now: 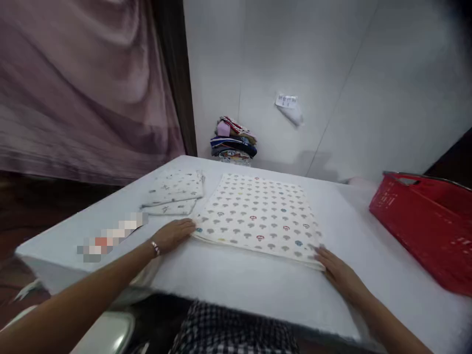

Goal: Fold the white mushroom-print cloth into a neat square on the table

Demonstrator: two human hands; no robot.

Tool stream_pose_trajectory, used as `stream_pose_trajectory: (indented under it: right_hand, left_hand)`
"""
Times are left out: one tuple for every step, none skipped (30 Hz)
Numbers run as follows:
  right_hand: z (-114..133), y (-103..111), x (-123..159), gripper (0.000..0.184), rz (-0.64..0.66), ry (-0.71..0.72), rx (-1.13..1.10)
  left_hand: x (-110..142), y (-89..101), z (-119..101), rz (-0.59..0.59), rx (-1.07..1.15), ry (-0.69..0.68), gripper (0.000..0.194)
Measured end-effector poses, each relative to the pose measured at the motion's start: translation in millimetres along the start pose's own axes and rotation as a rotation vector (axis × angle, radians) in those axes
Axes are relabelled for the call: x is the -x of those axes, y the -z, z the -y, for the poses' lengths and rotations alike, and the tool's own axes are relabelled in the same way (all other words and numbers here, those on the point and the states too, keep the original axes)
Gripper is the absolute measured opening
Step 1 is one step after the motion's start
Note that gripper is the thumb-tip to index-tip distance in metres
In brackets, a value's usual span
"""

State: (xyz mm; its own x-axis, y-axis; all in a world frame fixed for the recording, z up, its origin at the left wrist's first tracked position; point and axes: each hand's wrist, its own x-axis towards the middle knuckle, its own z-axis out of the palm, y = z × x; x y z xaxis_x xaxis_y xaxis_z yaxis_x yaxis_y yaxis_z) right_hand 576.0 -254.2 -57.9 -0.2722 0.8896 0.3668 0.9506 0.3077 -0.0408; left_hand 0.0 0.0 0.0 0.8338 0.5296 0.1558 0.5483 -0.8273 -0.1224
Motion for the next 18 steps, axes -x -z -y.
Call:
stream_pose_trajectory:
  right_hand:
    - [0.8,-0.2,-0.6,0.037,-0.014,-0.011,-0.012]
    - [1.7,-0.1,-1.3,0.036,-0.025,-0.021,-0.022]
    - [2.6,0.3,-2.1,0.036,-0.032,-0.030,-0.030]
    - [3.6,1.2,-2.9,0.036,-0.036,-0.038,-0.036]
    - [4.5,2.5,-4.0,0.036,-0.037,-0.046,-0.041]
    - [5.4,3.9,-5.1,0.037,-0.033,-0.050,-0.042]
    - [6.1,5.3,-6.4,0.038,-0.026,-0.053,-0.041]
    - [6.5,6.3,-7.8,0.039,-0.020,-0.057,-0.037]
    - [6.7,6.8,-9.2,0.040,-0.014,-0.063,-0.032]
    - [6.6,6.8,-10.4,0.040,-0.012,-0.070,-0.029]
    - [6.2,6.2,-11.5,0.039,-0.014,-0.079,-0.029]
    - [5.8,5.3,-12.2,0.037,-0.017,-0.091,-0.033]
    - [5.4,4.3,-12.6,0.036,-0.021,-0.103,-0.043]
    - [5.0,3.4,-12.5,0.034,-0.026,-0.114,-0.060]
    - [4.9,3.0,-11.9,0.034,-0.031,-0.125,-0.083]
    - [4.9,3.2,-10.9,0.034,-0.037,-0.135,-0.111]
    - [5.3,4.1,-9.4,0.035,-0.041,-0.146,-0.140]
    - [5.8,5.7,-7.6,0.035,-0.045,-0.159,-0.168]
  left_hand:
    - [-0.2,-3.7,0.4,-0.013,0.006,0.023,0.037]
    - [-0.5,-7.0,0.6,-0.025,0.011,0.042,0.037]
    - [-1.1,-9.7,0.5,-0.037,0.015,0.055,0.036]
    - [-2.1,-11.4,-0.1,-0.047,0.018,0.064,0.036]
    - [-3.3,-12.2,-1.0,-0.059,0.018,0.069,0.036]
    - [-4.9,-11.9,-2.4,-0.068,0.018,0.067,0.035]
    - [-6.6,-10.7,-4.2,-0.074,0.016,0.062,0.035]
    - [-8.5,-8.8,-6.2,-0.076,0.014,0.055,0.035]
    - [-10.4,-6.6,-8.4,-0.075,0.012,0.048,0.035]
    - [-12.3,-4.2,-10.7,-0.073,0.008,0.045,0.034]
    - [-14.1,-1.9,-12.9,-0.070,0.003,0.046,0.034]
    - [-15.9,0.3,-15.1,-0.065,-0.002,0.052,0.033]
    - [-17.5,2.4,-17.2,-0.058,-0.007,0.061,0.032]
    - [-18.8,4.4,-19.2,-0.051,-0.009,0.073,0.031]
    - [-19.9,6.5,-21.1,-0.044,-0.009,0.085,0.029]
    - [-20.6,8.7,-22.8,-0.036,-0.009,0.098,0.027]
    - [-20.9,11.0,-24.4,-0.027,-0.010,0.108,0.025]
    - [-20.5,13.4,-25.8,-0.017,-0.011,0.115,0.024]
